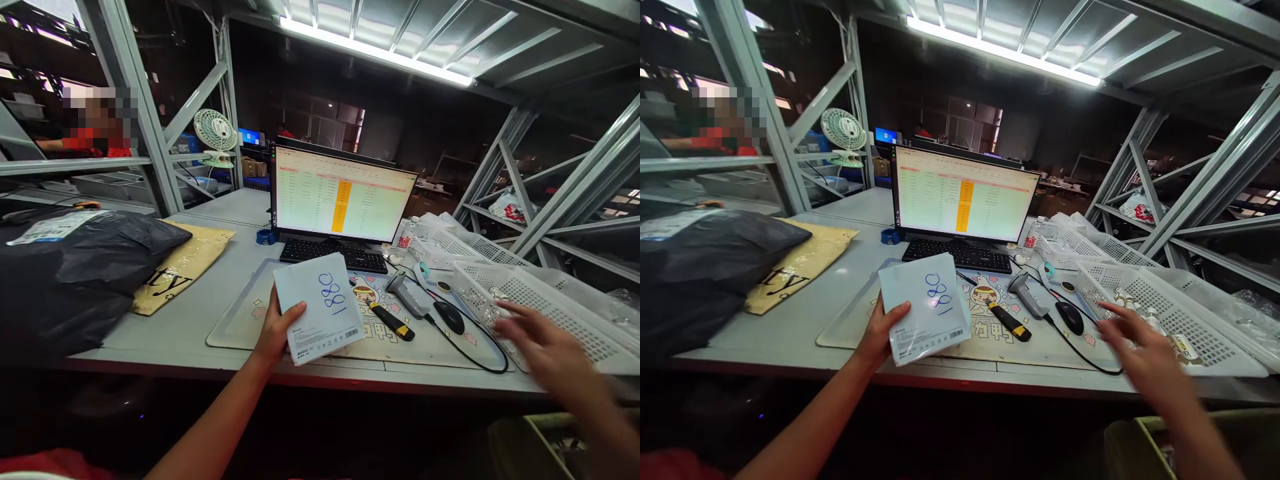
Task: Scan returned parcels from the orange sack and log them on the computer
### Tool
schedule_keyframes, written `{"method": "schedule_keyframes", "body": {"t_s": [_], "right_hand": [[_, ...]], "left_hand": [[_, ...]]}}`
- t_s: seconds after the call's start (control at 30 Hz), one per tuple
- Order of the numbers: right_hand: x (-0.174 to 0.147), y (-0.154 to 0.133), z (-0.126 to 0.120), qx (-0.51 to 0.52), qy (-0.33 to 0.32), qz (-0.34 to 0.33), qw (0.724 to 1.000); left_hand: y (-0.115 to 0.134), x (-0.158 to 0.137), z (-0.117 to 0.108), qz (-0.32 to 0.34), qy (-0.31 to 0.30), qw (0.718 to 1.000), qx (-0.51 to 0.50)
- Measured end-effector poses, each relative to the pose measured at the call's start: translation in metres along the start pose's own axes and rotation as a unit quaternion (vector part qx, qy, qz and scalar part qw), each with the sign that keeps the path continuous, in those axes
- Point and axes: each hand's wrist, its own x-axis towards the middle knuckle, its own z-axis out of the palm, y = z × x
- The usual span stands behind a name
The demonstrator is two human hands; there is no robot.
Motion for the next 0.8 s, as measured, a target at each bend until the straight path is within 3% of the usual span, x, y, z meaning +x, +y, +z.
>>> {"method": "schedule_keyframes", "body": {"t_s": [0.07,0.17,0.23,0.33,0.43,0.5,0.57,0.63,0.7,0.8], "right_hand": [[0.013,-0.031,0.058,0.096,-0.13,-0.034,0.986],[0.026,-0.075,0.162,0.249,-0.225,-0.066,0.94],[0.027,-0.095,0.217,0.332,-0.211,-0.053,0.918],[0.023,-0.106,0.261,0.415,-0.151,-0.006,0.897],[0.029,-0.097,0.266,0.403,-0.131,-0.008,0.906],[0.043,-0.078,0.256,0.328,-0.133,-0.049,0.934],[0.059,-0.05,0.24,0.189,-0.084,-0.063,0.976],[0.073,-0.016,0.222,-0.021,-0.034,-0.013,0.999],[0.08,0.015,0.209,-0.197,-0.065,0.058,0.976],[0.078,0.046,0.203,-0.273,-0.151,0.1,0.945]], "left_hand": [[0.001,0.003,0.01,0.05,-0.03,0.998,0.036],[0.005,0.008,0.02,0.111,-0.056,0.987,0.099],[0.009,0.012,0.02,0.122,-0.045,0.984,0.12],[0.012,0.016,0.008,0.063,-0.036,0.986,0.148],[0.01,0.018,-0.004,-0.012,-0.091,0.98,0.175],[0.008,0.019,-0.008,-0.004,-0.083,0.981,0.175],[0.005,0.023,-0.008,0.02,-0.029,0.988,0.151],[0.002,0.03,-0.006,0.024,0.018,0.995,0.1],[-0.001,0.036,-0.003,0.016,0.04,0.998,0.046],[-0.006,0.043,0.003,0.015,0.047,0.999,0.006]]}}
